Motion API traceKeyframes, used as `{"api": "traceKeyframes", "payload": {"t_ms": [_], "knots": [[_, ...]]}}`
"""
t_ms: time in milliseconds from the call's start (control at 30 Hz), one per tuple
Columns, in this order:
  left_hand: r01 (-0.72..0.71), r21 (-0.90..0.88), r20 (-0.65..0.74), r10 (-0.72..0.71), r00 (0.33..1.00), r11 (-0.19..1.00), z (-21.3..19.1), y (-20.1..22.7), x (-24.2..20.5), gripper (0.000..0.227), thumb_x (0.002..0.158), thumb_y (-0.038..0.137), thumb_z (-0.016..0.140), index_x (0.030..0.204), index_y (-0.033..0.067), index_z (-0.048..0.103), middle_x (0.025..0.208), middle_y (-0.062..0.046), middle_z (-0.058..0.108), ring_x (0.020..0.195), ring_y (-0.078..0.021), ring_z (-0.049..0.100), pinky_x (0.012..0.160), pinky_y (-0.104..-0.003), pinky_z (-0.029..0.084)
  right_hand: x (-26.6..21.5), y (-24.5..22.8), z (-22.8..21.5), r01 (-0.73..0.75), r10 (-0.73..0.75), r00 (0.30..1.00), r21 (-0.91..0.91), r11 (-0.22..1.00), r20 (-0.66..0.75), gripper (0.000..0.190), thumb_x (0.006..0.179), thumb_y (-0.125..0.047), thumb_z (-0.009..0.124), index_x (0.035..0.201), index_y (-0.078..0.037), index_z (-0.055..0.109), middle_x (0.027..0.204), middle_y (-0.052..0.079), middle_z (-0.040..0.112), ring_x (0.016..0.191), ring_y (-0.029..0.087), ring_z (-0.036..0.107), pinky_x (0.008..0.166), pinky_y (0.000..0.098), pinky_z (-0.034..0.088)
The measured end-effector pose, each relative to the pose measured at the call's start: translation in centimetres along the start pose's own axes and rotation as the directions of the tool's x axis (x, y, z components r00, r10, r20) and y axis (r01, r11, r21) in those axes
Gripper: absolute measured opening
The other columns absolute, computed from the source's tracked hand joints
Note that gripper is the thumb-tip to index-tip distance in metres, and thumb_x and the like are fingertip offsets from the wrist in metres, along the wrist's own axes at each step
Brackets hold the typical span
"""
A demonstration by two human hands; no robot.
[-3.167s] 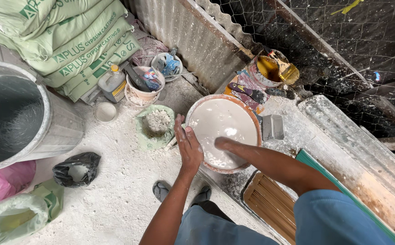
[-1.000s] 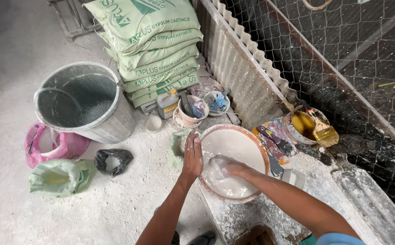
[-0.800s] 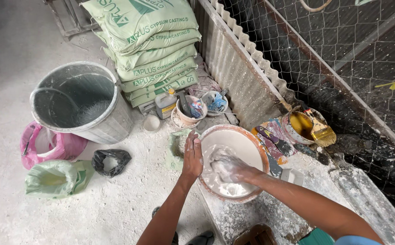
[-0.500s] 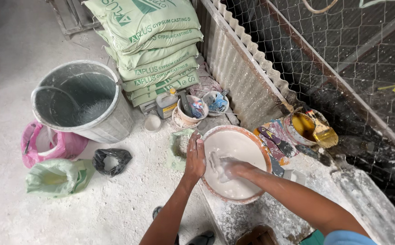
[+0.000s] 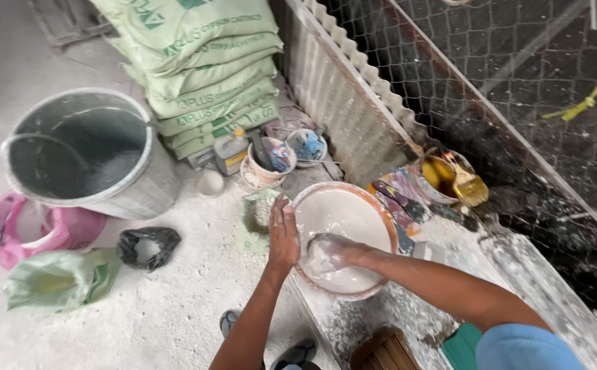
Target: The person mixes a white paste in a bucket with their hand, then uses a trowel to scoop the mixture and spread it onto long decorative molding pieces. The person repeatedly applies and smooths the paste along the grooves of the moldings.
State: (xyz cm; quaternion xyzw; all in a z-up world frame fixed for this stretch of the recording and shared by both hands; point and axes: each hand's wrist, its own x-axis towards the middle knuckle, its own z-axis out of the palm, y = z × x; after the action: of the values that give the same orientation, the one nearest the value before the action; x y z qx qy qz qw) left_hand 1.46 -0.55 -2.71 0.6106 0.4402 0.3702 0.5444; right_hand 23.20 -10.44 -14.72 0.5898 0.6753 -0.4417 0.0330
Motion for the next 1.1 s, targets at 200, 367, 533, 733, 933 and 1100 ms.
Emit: {"api": "traceKeyframes", "payload": {"t_ms": [200,367,533,733,933,1100], "knots": [[0.129,-0.038,0.045,-0.127,0.991,0.991,-0.6,1.1,-0.3,0.064,0.108,0.042,0.027,0.155,-0.0013,0.032,0.146,-0.026,0.048,0.137,-0.0407,0.046,0.115,-0.048,0.034,-5.9,-7.0,-5.5,0.057,-0.063,0.997,-0.139,0.989,-0.043,0.046,0.094,-0.029,0.069,0.134,-0.013,0.052,0.151,0.014,0.049,0.147,0.035,0.039,0.124,0.0538,0.027],[0.120,-0.025,0.022,-0.119,0.993,0.992,-0.5,1.6,-0.4,0.065,0.108,0.043,0.029,0.154,-0.0023,0.035,0.148,-0.027,0.049,0.140,-0.0410,0.044,0.119,-0.048,0.030,-8.3,-9.0,-8.8,-0.140,0.166,0.979,-0.209,0.968,0.116,0.048,0.098,-0.032,0.064,0.138,-0.024,0.039,0.160,0.007,0.035,0.159,0.033,0.027,0.131,0.0575,0.023],[0.118,-0.014,0.029,-0.118,0.993,0.993,0.0,1.7,-0.4,0.065,0.109,0.044,0.029,0.153,-0.0035,0.035,0.151,-0.027,0.047,0.143,-0.0416,0.040,0.121,-0.048,0.025,-7.5,-1.6,-7.1,-0.488,0.412,0.861,0.254,0.835,0.299,0.112,0.080,-0.032,0.079,0.163,-0.037,0.004,0.166,0.014,0.022,0.152,0.035,0.031,0.128,0.0554,0.025],[0.126,0.001,0.019,-0.126,0.992,0.992,0.0,1.7,-0.3,0.064,0.107,0.044,0.031,0.152,-0.0015,0.037,0.151,-0.025,0.048,0.141,-0.0418,0.042,0.120,-0.049,0.025,-1.6,6.9,-3.1,-0.642,0.550,0.751,0.210,0.737,0.365,0.081,0.083,-0.051,0.080,0.149,-0.018,0.048,0.161,0.013,0.044,0.147,0.040,0.042,0.120,0.0615,0.033],[0.162,-0.049,0.032,-0.161,0.986,0.986,-0.1,2.1,-0.5,0.066,0.106,0.045,0.031,0.153,-0.0004,0.034,0.150,-0.025,0.048,0.140,-0.0406,0.044,0.118,-0.048,0.029,0.9,7.3,-2.7,-0.729,0.609,0.685,0.369,0.577,0.400,0.080,0.078,-0.045,0.080,0.147,-0.017,0.050,0.157,0.016,0.047,0.144,0.041,0.047,0.116,0.0606,0.040],[0.126,0.005,0.022,-0.126,0.992,0.992,-0.1,2.0,-0.5,0.067,0.107,0.047,0.029,0.154,-0.0014,0.034,0.154,-0.026,0.044,0.144,-0.0423,0.038,0.122,-0.050,0.022,-0.9,6.5,-3.8,-0.684,0.544,0.728,0.481,0.548,0.417,0.081,0.076,-0.039,0.077,0.148,-0.020,0.047,0.156,0.017,0.047,0.143,0.040,0.048,0.114,0.0584,0.044]]}}
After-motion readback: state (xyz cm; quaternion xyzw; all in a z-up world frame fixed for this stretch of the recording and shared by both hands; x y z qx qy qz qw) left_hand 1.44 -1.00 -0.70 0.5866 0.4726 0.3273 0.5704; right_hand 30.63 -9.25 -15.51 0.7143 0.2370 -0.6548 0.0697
